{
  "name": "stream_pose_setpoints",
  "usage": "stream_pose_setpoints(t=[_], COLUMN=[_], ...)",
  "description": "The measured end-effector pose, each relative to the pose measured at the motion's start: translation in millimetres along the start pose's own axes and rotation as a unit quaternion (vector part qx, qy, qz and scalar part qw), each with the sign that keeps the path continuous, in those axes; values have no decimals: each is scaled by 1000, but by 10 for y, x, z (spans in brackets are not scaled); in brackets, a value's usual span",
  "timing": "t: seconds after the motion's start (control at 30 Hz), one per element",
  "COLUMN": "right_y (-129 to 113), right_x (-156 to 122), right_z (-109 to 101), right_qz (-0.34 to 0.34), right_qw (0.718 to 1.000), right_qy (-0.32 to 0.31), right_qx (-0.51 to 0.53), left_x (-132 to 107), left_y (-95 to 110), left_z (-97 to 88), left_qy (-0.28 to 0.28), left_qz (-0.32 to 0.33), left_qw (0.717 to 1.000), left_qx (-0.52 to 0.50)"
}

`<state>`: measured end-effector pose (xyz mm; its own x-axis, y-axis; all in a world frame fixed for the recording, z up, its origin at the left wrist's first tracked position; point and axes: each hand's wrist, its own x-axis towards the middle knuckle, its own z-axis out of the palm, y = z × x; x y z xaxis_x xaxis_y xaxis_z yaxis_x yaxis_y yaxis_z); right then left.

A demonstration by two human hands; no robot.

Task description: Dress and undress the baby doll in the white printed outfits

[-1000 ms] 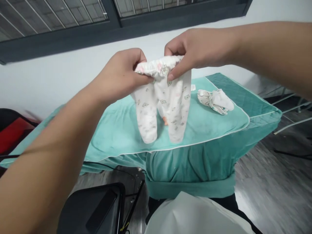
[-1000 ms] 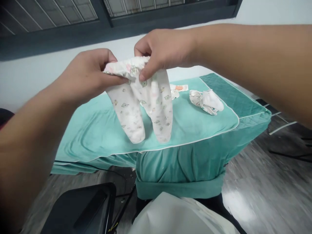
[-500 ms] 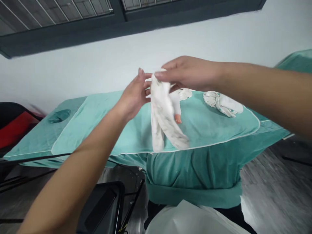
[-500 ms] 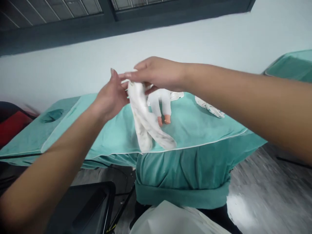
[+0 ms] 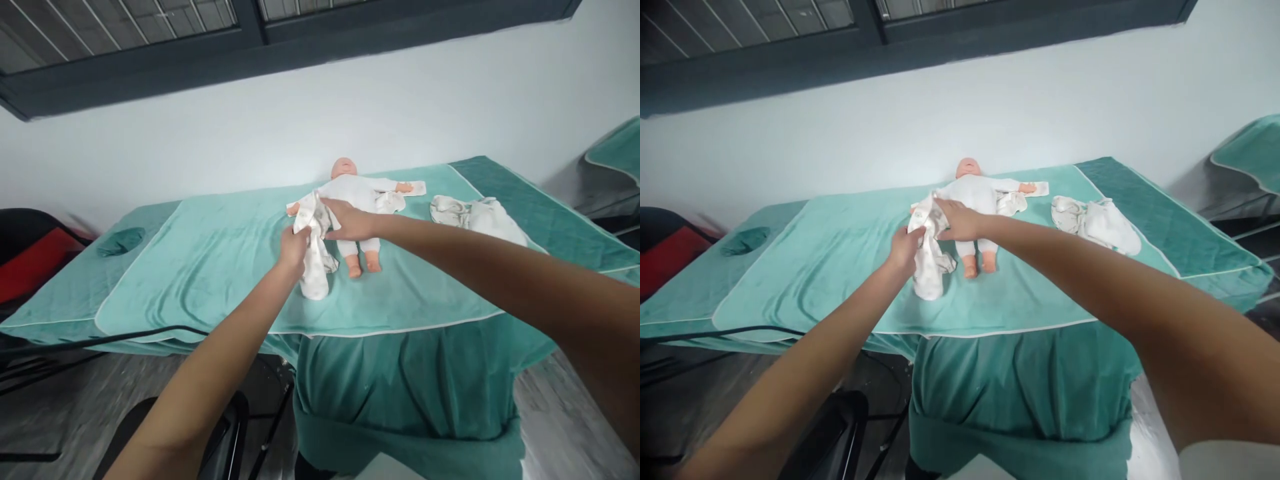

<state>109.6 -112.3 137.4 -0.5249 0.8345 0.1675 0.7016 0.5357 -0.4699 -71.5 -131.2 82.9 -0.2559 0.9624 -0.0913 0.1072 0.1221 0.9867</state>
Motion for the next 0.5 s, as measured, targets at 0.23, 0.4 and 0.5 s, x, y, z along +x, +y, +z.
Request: stream_pose_setpoints(t=[0.23, 0.4, 0.5], right_y=[680, 1259, 1552], right_x=[270, 616, 857], right_z=[125, -26, -73], right_qz=[68, 184, 244], right_qw=[989, 975, 965], right_qy=[25, 78, 87], right_qx=[-132, -98, -42], left_x=[166, 272, 434], left_y=[-246, -229, -266], left_z=[135, 549, 751], left_qy=[50, -116, -160], left_qz=[171, 86, -14], left_qw=[974, 986, 987], left_qx=[137, 87, -26])
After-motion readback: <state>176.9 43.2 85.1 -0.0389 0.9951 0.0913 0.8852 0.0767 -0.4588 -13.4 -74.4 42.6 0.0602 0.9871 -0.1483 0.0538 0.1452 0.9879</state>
